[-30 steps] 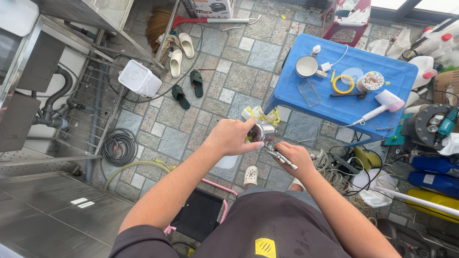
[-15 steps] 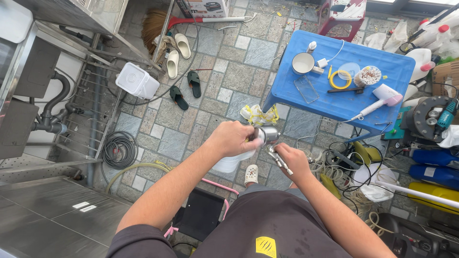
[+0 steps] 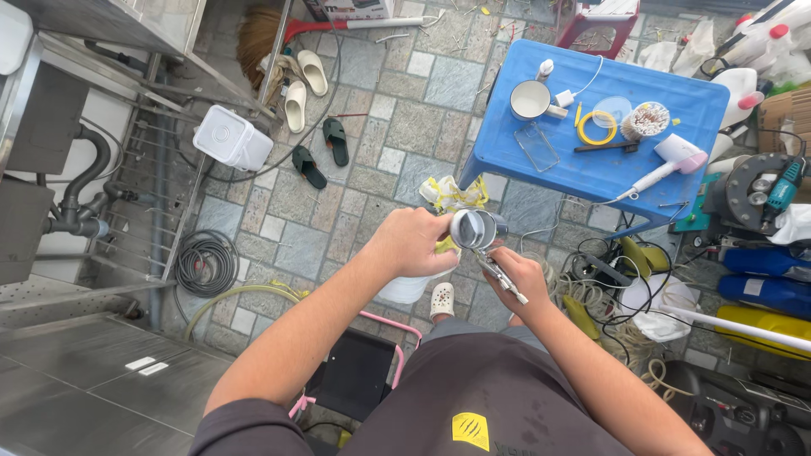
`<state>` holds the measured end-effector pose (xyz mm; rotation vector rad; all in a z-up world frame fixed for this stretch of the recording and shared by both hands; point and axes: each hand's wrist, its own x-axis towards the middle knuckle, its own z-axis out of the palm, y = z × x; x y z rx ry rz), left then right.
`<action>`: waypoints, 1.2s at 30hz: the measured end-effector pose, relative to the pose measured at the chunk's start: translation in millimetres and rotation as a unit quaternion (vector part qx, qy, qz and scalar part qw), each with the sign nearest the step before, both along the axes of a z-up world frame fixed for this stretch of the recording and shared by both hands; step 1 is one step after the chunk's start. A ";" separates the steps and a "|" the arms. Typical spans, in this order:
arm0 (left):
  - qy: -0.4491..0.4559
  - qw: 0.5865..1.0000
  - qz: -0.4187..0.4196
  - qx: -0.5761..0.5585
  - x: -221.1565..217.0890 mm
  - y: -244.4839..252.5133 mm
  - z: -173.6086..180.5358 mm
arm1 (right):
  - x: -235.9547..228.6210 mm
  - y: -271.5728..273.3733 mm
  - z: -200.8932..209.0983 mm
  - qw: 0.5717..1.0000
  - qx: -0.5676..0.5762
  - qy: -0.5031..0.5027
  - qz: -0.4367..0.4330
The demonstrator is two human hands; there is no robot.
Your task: The person holds a yellow sneaker and uses a spray gun to apply paint to its upper surface. The person rotates the shoe to cover different sides and briefly moves to a sink area before returning to continue spraying.
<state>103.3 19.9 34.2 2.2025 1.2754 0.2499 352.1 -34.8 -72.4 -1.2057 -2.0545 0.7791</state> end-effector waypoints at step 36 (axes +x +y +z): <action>0.060 0.987 -0.100 0.109 8.3 -18.0 9.1 | -11.9 31.3 52.1 0.956 -0.211 0.196 0.053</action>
